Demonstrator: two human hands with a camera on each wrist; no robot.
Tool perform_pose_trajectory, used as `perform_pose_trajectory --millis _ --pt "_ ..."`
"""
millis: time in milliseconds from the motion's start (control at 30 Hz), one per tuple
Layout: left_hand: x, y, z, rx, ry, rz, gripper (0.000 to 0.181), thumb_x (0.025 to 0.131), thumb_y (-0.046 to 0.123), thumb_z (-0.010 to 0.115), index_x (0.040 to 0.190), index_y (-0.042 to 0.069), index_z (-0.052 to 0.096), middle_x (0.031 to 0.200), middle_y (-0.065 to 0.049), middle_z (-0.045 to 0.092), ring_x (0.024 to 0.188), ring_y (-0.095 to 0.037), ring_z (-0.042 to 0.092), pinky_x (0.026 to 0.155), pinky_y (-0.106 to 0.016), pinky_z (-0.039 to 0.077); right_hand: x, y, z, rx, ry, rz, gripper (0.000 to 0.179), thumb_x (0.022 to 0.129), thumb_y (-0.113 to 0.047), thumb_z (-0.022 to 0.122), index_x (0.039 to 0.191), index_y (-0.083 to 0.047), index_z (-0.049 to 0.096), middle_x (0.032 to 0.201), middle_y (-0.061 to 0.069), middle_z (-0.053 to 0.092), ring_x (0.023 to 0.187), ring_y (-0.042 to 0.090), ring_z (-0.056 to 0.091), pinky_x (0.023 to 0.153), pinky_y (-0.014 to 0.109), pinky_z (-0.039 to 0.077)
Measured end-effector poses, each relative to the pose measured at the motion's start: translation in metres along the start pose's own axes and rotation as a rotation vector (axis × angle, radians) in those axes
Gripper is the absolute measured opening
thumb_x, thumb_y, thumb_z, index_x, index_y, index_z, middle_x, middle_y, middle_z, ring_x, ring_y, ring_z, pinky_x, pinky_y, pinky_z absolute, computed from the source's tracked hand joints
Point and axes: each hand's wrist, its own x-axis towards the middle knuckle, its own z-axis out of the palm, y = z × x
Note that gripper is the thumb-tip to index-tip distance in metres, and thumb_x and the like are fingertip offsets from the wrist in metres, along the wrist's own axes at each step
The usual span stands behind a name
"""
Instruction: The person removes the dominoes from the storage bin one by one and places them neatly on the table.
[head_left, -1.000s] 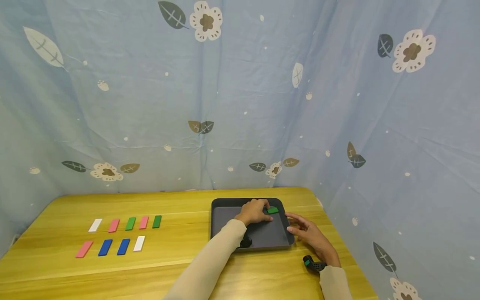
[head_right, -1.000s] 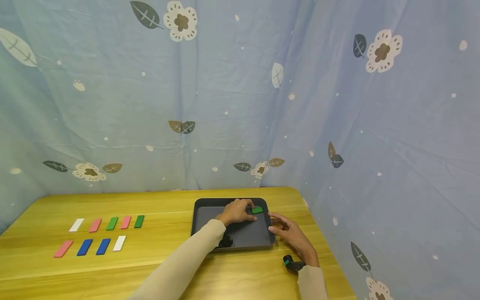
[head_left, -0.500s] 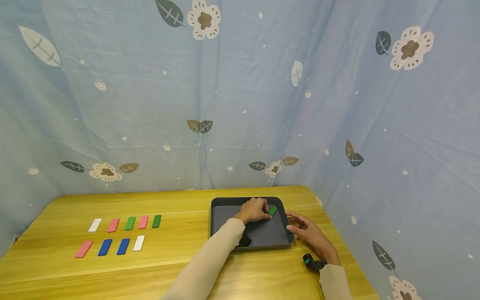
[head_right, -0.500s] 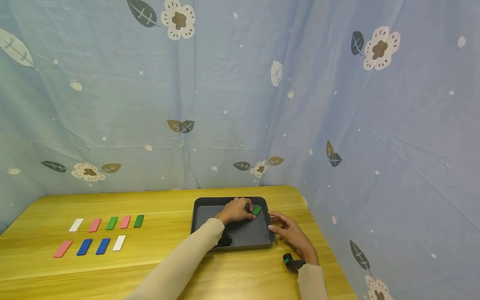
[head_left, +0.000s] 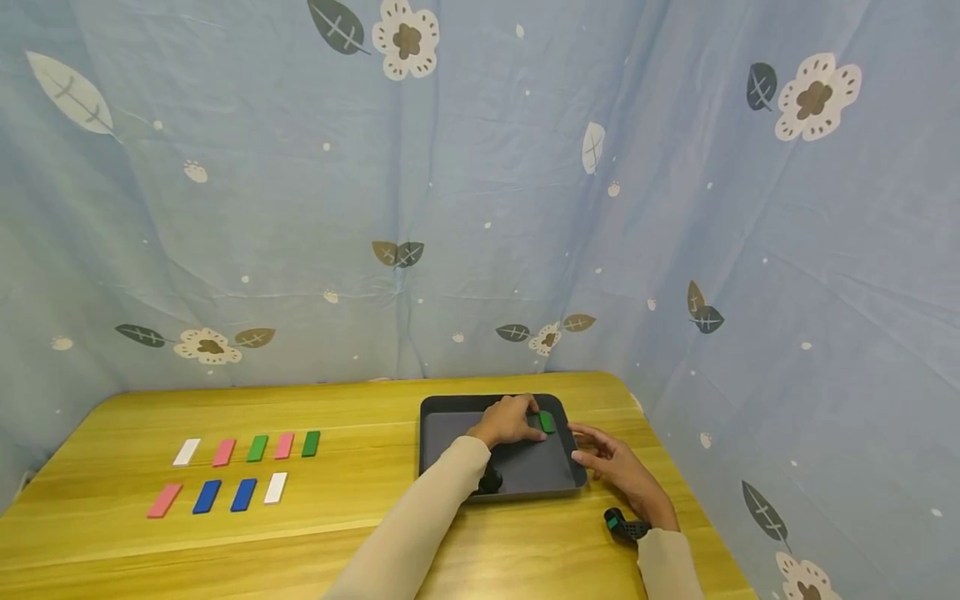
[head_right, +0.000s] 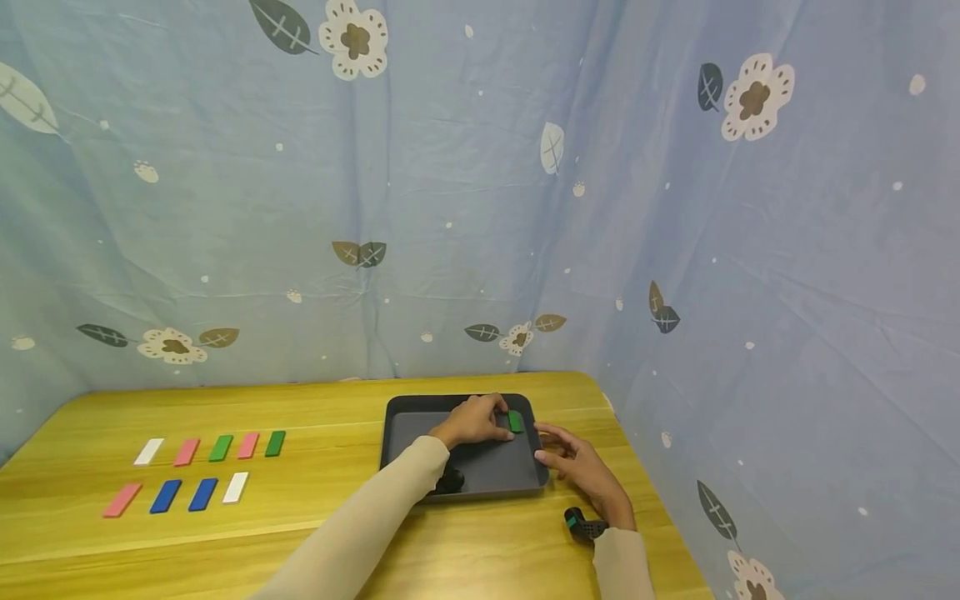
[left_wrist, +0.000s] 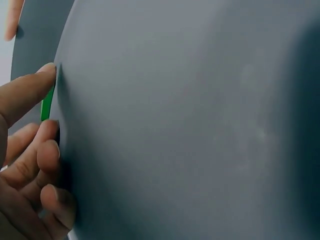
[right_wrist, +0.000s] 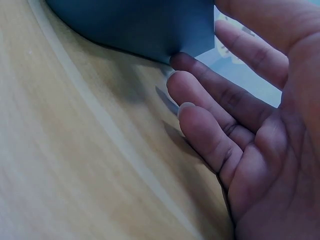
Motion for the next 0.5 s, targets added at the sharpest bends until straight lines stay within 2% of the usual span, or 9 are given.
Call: perform_pose_trajectory --millis 133,333,500 --pt "0.0002 0.0038 0.0008 0.040 0.022 -0.003 0.052 0.086 0.042 0.085 0.126 0.014 0.069 0.109 -0.002 0.070 0.086 -0.018 0.065 0.079 -0.039 0.053 0.0001 -0.0017 0.0001 -0.005 -0.002 -0.013 0.056 0.100 -0.029 0.071 0.152 -0.026 0.052 0.145 0.014 0.055 0.124 0.030 0.056 0.088 0.039 0.052" --pt "0.0009 0.0062 0.0026 0.053 0.026 -0.007 0.049 0.086 0.041 0.085 0.126 0.016 0.070 0.113 -0.002 0.071 0.093 -0.021 0.067 0.084 -0.043 0.054 -0.0006 -0.0012 -0.0005 0.013 -0.016 -0.007 0.055 0.101 -0.028 0.070 0.152 -0.027 0.051 0.146 0.013 0.054 0.128 0.032 0.054 0.096 0.040 0.051" --pt "0.0018 0.0073 0.0019 0.064 0.010 -0.003 0.052 0.087 0.039 0.084 0.132 0.018 0.069 0.121 -0.002 0.070 0.099 -0.023 0.067 0.086 -0.044 0.054 -0.0006 -0.0003 -0.0002 0.028 -0.021 0.003 0.055 0.101 -0.028 0.070 0.153 -0.029 0.051 0.146 0.011 0.054 0.128 0.030 0.054 0.098 0.042 0.050"
